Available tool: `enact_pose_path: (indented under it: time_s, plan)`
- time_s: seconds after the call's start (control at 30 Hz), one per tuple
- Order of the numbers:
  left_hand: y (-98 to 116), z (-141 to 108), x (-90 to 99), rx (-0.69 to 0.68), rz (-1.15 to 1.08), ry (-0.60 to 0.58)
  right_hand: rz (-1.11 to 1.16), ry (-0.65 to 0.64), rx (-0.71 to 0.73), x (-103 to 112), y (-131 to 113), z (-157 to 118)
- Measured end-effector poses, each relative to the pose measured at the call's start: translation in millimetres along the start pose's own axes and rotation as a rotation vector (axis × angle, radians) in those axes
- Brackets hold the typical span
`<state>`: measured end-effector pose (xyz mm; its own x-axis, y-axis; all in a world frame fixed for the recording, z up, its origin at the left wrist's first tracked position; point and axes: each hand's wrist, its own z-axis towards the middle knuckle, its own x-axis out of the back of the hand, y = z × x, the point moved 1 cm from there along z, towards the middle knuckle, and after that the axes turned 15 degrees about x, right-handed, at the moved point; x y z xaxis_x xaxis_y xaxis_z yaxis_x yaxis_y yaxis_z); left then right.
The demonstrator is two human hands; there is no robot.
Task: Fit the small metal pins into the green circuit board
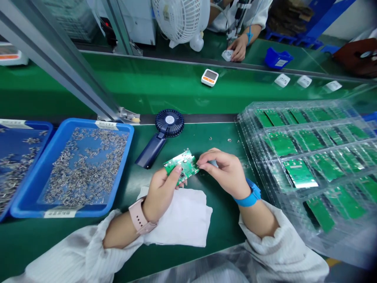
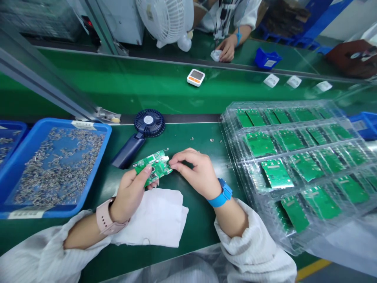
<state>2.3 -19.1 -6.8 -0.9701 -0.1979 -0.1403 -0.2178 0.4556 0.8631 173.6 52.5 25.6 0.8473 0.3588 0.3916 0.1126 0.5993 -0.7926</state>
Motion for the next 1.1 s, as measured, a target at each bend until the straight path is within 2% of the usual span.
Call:
enact_pose_path:
  time_s: [0.37,0.53,0.73,1.1]
  plan:
    - [3.2,0.3,-0.8,0.004,0.068,0.046,-0.374,-0.161,0.284,2.8,-3.7,-1.3]
    - [2.5,0.3,-1.0,0.004,0.069,0.048,-0.504,-0.229,0.301,0.7,-6.2,-3.7]
    - [1.5,0.6,-0.4,-0.002,0.08,0.067,-0.563,-0.239,0.294,-3.6,-4.4,-4.4]
    - [1.3,0.7,-0.5,0.007,0.061,0.078,-0.666,-0.296,0.418,-6.9,-4.6,-10.6]
